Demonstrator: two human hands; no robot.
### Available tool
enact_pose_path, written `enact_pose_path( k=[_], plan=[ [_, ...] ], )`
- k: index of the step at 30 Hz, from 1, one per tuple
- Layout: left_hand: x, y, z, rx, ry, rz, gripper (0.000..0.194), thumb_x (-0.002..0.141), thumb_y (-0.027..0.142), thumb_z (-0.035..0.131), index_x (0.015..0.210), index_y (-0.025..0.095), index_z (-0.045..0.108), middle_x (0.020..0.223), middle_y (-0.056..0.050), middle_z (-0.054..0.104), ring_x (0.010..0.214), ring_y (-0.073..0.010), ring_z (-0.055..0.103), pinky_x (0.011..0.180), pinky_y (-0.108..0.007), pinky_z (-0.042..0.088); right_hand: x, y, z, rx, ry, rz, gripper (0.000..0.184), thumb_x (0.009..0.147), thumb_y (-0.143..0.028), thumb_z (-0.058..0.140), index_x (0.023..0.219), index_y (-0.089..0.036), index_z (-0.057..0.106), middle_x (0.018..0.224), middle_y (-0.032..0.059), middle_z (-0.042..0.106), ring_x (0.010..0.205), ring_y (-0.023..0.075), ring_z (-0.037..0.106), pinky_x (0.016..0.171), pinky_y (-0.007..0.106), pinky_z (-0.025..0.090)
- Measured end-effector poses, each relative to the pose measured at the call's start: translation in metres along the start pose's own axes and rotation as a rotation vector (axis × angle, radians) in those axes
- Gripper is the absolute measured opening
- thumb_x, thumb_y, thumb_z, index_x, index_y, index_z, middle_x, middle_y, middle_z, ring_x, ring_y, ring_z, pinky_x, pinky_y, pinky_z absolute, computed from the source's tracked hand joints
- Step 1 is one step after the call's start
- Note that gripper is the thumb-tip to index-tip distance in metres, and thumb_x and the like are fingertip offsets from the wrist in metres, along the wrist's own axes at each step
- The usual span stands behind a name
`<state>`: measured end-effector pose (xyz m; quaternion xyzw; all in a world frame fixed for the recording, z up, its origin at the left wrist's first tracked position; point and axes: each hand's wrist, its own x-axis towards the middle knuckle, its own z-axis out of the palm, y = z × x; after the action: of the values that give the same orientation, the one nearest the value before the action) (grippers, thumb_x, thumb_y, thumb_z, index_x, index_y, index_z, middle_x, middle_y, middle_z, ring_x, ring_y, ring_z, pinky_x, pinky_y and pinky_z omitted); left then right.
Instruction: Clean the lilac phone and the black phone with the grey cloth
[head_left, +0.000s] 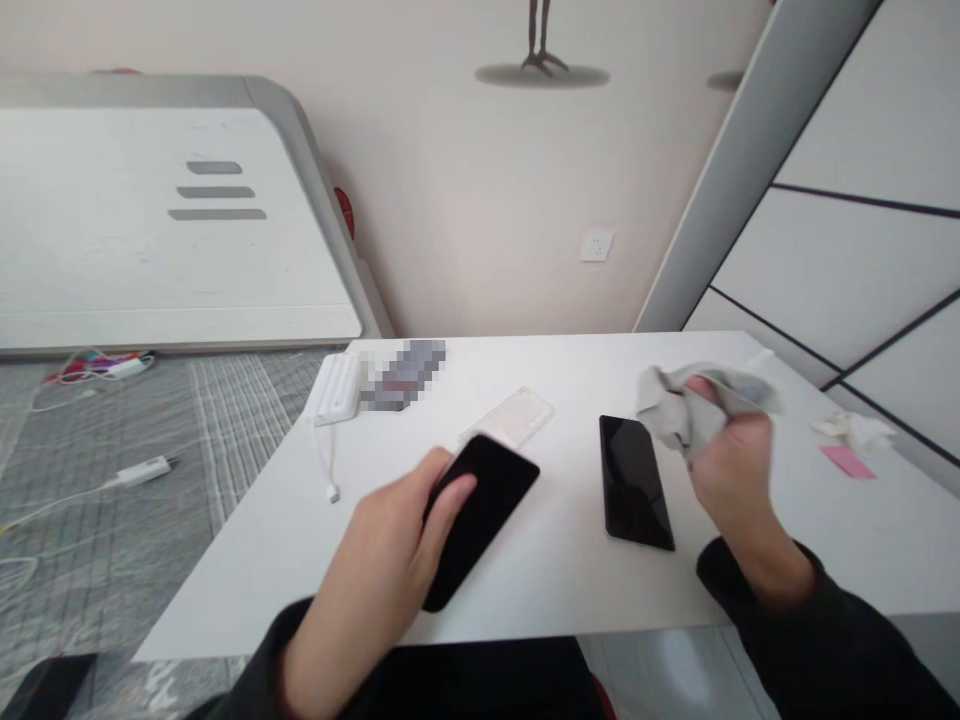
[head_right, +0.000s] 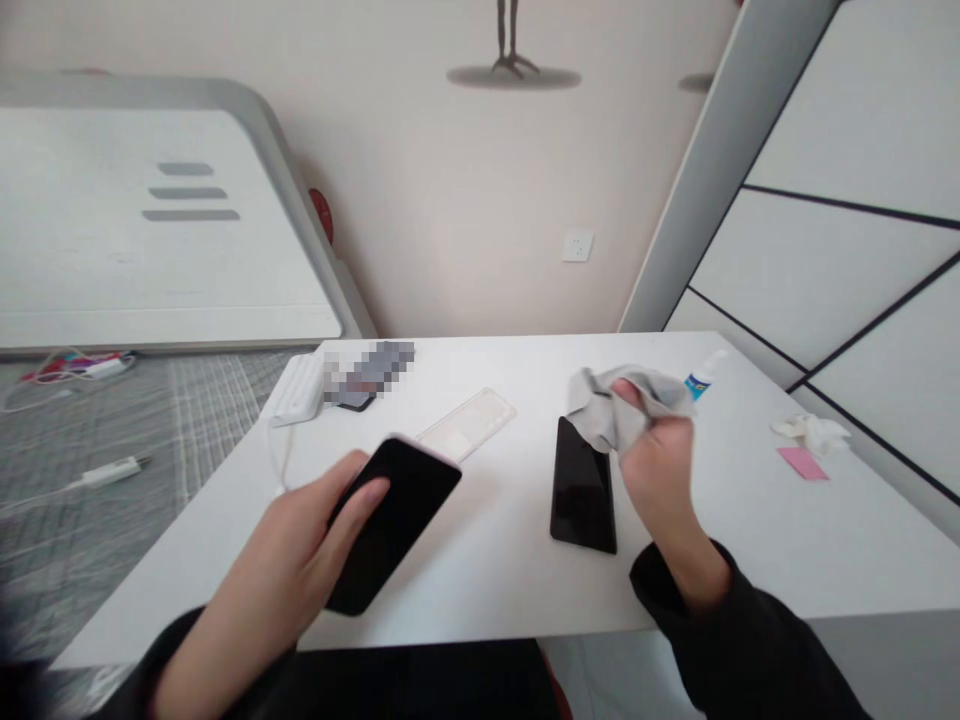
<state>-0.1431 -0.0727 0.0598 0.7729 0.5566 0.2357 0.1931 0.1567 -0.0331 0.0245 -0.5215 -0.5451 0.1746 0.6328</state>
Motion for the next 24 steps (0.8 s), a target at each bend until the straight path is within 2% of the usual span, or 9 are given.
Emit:
enact_pose_path(
  k=[3,6,8,11,13,16,19,21,24],
  plan=[
    [0.056,-0.016,0.007,0.069,-0.065,0.023,0.037,0.105,0.044,0.044,0.136,0.024,0.048,0.097,-0.002,0.07,0.086,-0.0215,0.068,0.078,-0.034,0.049,0.042,0.027,0.019,-0.197,-0.275,-0.029,0.026,0.095,-0.038,0.066,0.114,-0.02,0.065,0.093,0.0033,0.071,0.082,0.019,0.067,0.078,0.034,0.055],
    [0.105,-0.028,0.029,0.17,-0.162,0.069,0.038,0.102,0.035,0.052,0.136,0.02,0.055,0.114,-0.008,0.069,0.105,-0.0229,0.066,0.094,-0.04,0.05,0.062,0.048,0.047,-0.396,-0.52,-0.049,0.029,0.099,-0.037,0.066,0.12,-0.017,0.065,0.098,0.0038,0.07,0.082,0.0172,0.068,0.081,0.037,0.058],
    [0.122,-0.033,0.043,0.24,-0.202,0.069,0.049,0.098,0.048,0.059,0.137,0.02,0.055,0.118,-0.009,0.066,0.098,-0.0224,0.066,0.092,-0.044,0.053,0.066,0.061,0.061,-0.498,-0.632,-0.073,0.025,0.101,-0.038,0.065,0.114,-0.017,0.067,0.109,0.0062,0.07,0.093,0.0187,0.068,0.086,0.04,0.059],
    [0.123,-0.036,0.06,0.324,-0.216,0.071,0.078,0.086,0.065,0.068,0.146,0.02,0.046,0.125,-0.012,0.061,0.092,-0.0224,0.064,0.086,-0.046,0.055,0.064,0.077,0.069,-0.576,-0.754,-0.117,0.026,0.101,-0.036,0.064,0.119,-0.017,0.066,0.121,0.0084,0.067,0.103,0.021,0.067,0.091,0.042,0.059],
    [0.118,-0.036,0.068,0.349,-0.203,0.104,0.09,0.083,0.065,0.072,0.152,0.017,0.039,0.128,-0.015,0.058,0.102,-0.0264,0.063,0.092,-0.048,0.053,0.06,0.084,0.07,-0.592,-0.804,-0.139,0.028,0.101,-0.035,0.064,0.123,-0.018,0.065,0.126,0.0091,0.066,0.106,0.022,0.067,0.093,0.044,0.058],
    [0.116,-0.035,0.077,0.347,-0.18,0.178,0.084,0.085,0.059,0.072,0.152,0.019,0.041,0.13,-0.014,0.055,0.121,-0.0319,0.054,0.104,-0.052,0.046,0.054,0.086,0.069,-0.588,-0.843,-0.155,0.03,0.101,-0.034,0.064,0.126,-0.019,0.064,0.131,0.0098,0.063,0.109,0.023,0.066,0.095,0.045,0.058],
    [0.122,-0.038,0.08,0.331,-0.159,0.239,0.075,0.087,0.056,0.07,0.15,0.024,0.045,0.146,-0.014,0.045,0.134,-0.036,0.044,0.11,-0.057,0.04,0.05,0.084,0.07,-0.565,-0.858,-0.153,0.031,0.101,-0.033,0.065,0.128,-0.018,0.063,0.133,0.0101,0.062,0.11,0.0233,0.066,0.095,0.046,0.058],
    [0.128,-0.041,0.08,0.317,-0.175,0.284,0.075,0.087,0.057,0.071,0.149,0.024,0.046,0.147,-0.014,0.045,0.135,-0.0358,0.044,0.11,-0.058,0.041,0.05,0.082,0.07,-0.546,-0.852,-0.14,0.031,0.101,-0.033,0.065,0.128,-0.018,0.063,0.135,0.0103,0.062,0.11,0.0233,0.066,0.095,0.046,0.058],
    [0.133,-0.045,0.076,0.292,-0.205,0.35,0.069,0.089,0.055,0.069,0.146,0.023,0.049,0.131,-0.011,0.057,0.12,-0.0298,0.055,0.104,-0.053,0.047,0.054,0.08,0.066,-0.515,-0.816,-0.103,0.029,0.101,-0.034,0.064,0.125,-0.018,0.065,0.134,0.0103,0.062,0.112,0.0235,0.065,0.096,0.046,0.057]
  ],
)
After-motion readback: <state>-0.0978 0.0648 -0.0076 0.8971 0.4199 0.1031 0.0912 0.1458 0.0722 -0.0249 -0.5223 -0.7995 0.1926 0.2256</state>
